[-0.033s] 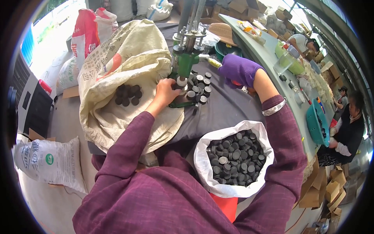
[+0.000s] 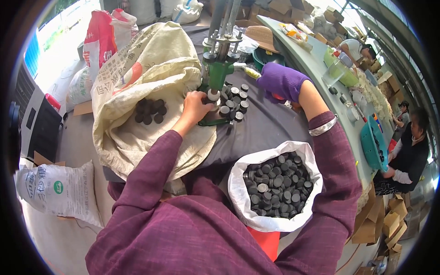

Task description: The person assembles small circular black plastic parts using a manual press.

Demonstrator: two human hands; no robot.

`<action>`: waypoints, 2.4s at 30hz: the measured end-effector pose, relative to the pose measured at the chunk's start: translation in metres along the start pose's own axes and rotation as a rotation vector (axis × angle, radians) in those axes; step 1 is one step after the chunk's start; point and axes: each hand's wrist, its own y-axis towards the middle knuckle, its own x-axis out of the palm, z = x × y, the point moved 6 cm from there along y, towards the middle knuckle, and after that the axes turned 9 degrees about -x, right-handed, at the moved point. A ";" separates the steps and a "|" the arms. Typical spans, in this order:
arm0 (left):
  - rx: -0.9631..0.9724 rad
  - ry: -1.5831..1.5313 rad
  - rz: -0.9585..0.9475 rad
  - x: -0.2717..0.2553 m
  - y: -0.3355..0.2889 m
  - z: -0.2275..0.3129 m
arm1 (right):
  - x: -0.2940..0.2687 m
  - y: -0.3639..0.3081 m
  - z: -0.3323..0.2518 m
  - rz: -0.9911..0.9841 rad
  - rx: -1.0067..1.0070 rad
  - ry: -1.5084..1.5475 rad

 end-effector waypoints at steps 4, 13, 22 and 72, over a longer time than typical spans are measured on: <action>-0.003 -0.018 0.067 0.010 0.003 -0.003 | 0.011 -0.005 0.001 -0.046 0.002 0.060; 0.114 -0.063 0.111 0.000 0.004 -0.002 | 0.098 -0.015 0.037 0.402 -0.027 0.608; -0.160 0.785 0.111 -0.103 0.001 -0.069 | 0.094 -0.016 0.030 0.376 -0.025 0.577; 0.308 0.008 0.137 -0.017 -0.046 0.000 | 0.017 0.000 0.011 0.025 -0.031 0.099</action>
